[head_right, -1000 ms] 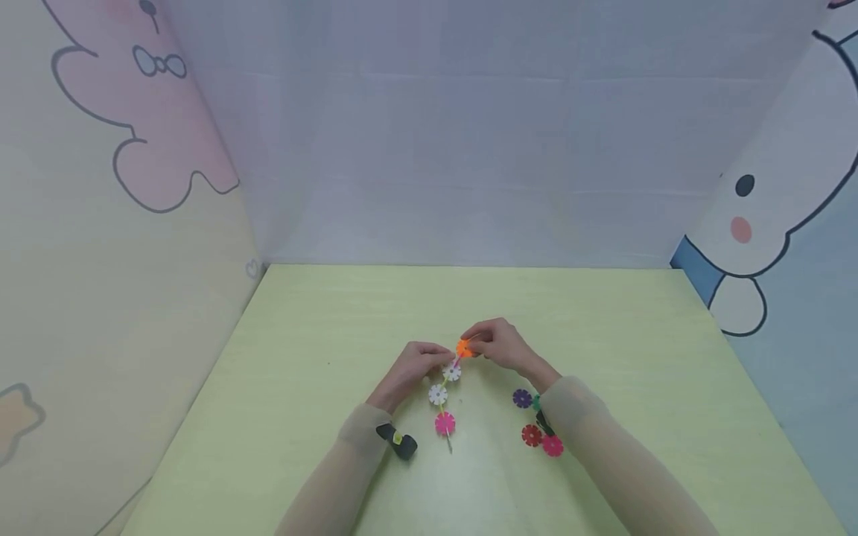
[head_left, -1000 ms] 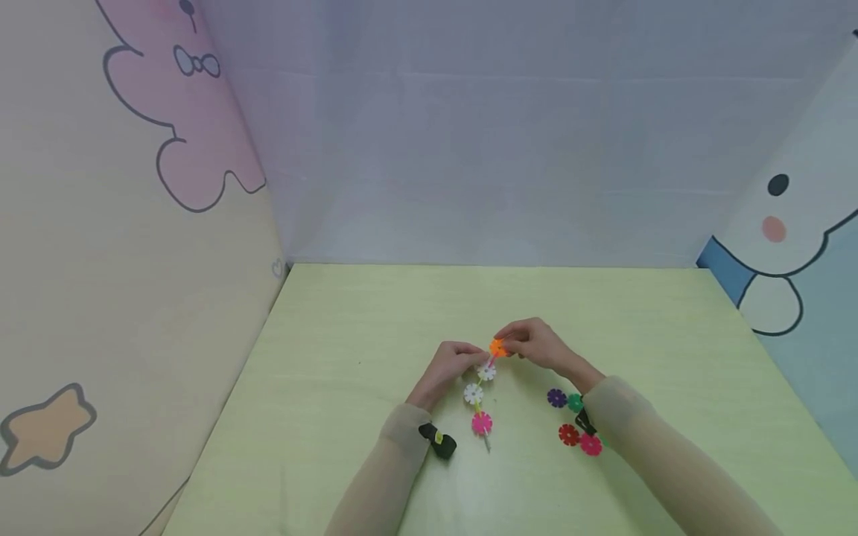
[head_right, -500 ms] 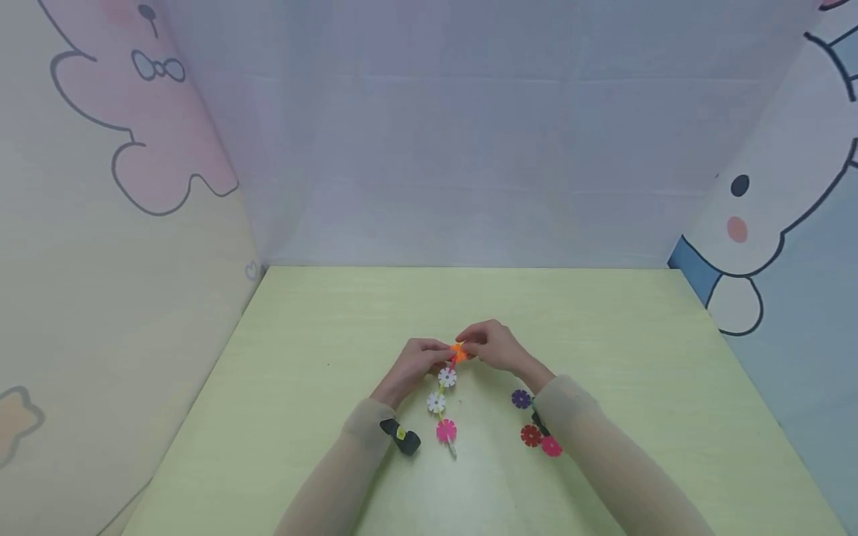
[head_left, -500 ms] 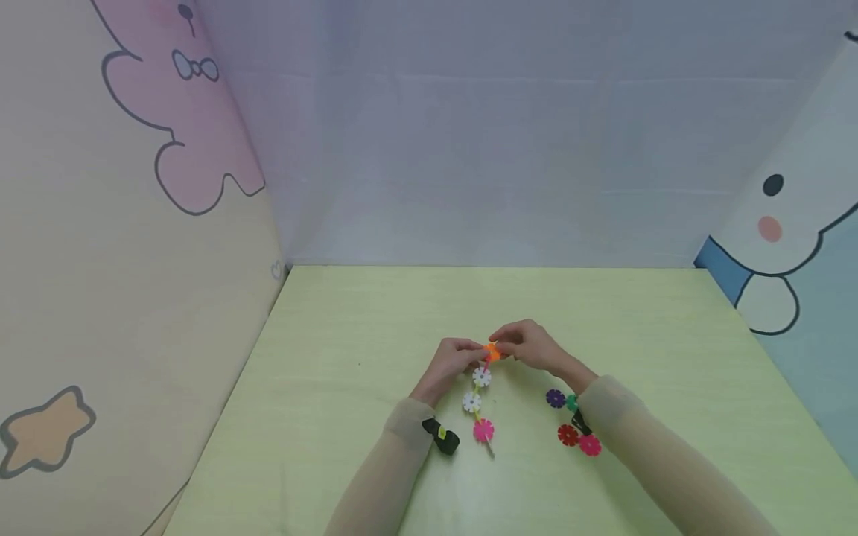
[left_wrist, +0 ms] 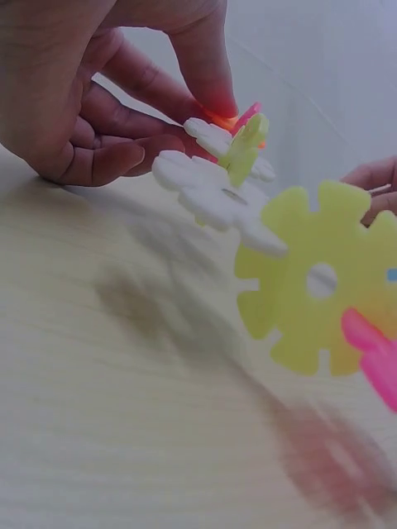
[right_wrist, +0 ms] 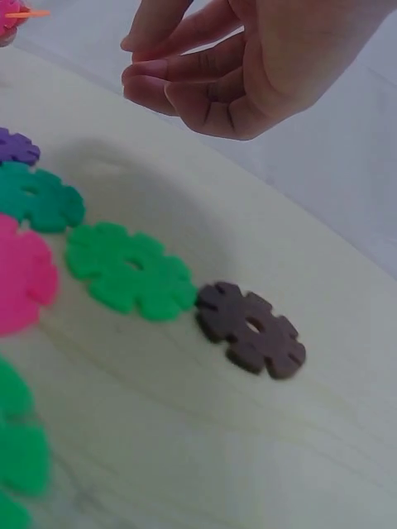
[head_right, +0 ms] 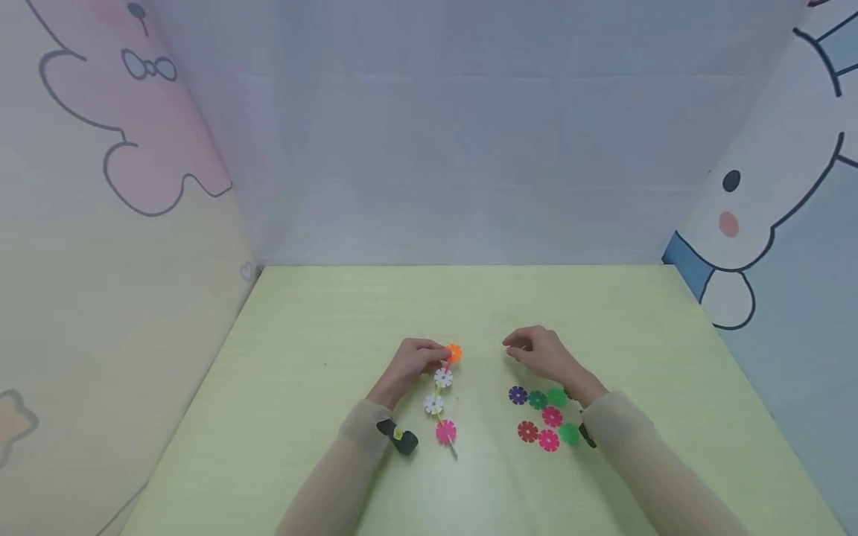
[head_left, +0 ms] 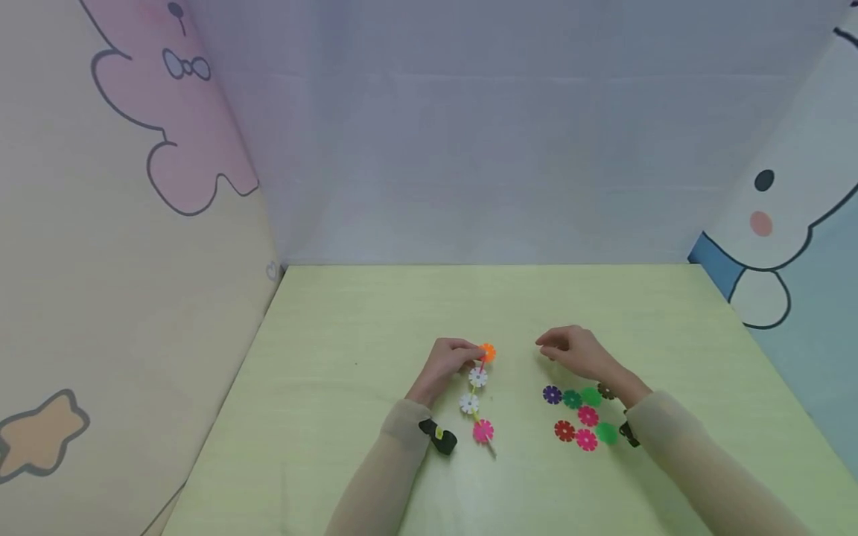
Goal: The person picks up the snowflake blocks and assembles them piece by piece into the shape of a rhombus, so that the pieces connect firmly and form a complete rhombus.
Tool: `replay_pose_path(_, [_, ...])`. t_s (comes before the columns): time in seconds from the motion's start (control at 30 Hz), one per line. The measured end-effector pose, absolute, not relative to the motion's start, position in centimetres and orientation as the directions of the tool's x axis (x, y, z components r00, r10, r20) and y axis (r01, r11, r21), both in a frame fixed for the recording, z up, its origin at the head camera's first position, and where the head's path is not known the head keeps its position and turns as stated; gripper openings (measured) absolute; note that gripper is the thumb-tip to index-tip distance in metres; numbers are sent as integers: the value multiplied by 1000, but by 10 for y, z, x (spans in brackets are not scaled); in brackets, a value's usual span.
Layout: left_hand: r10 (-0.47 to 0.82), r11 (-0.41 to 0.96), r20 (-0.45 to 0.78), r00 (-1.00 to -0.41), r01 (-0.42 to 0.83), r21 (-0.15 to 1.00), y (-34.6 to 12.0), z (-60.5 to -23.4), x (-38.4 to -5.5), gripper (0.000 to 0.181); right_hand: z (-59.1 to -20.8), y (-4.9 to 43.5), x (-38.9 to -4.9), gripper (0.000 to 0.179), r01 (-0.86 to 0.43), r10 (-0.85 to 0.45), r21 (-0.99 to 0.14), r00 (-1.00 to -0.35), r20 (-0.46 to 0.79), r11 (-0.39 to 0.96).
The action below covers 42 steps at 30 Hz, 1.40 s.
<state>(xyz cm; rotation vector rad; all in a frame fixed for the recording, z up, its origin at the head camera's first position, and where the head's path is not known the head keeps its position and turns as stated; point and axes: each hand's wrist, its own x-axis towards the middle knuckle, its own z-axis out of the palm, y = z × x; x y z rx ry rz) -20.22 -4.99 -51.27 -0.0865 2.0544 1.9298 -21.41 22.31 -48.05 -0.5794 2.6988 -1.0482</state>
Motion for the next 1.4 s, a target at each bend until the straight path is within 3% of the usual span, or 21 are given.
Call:
replay_pose_path(0.33, [148, 81, -245, -958, -235, 969, -51, -521, -205, 16, -484, 266, -203, 20, -316, -439, -618, -897, -52, 719])
replay_pose_path(1.07, [137, 61, -240, -961, -234, 970, -51, -518, -204, 14, -486, 308, -184, 32, -226, -403, -568, -892, -206, 791])
replay_pose_path(1.4, [127, 64, -244, -962, -237, 969, -50, -518, -205, 15, -492, 315, -180, 23, -266, -433, -568, -883, -180, 778])
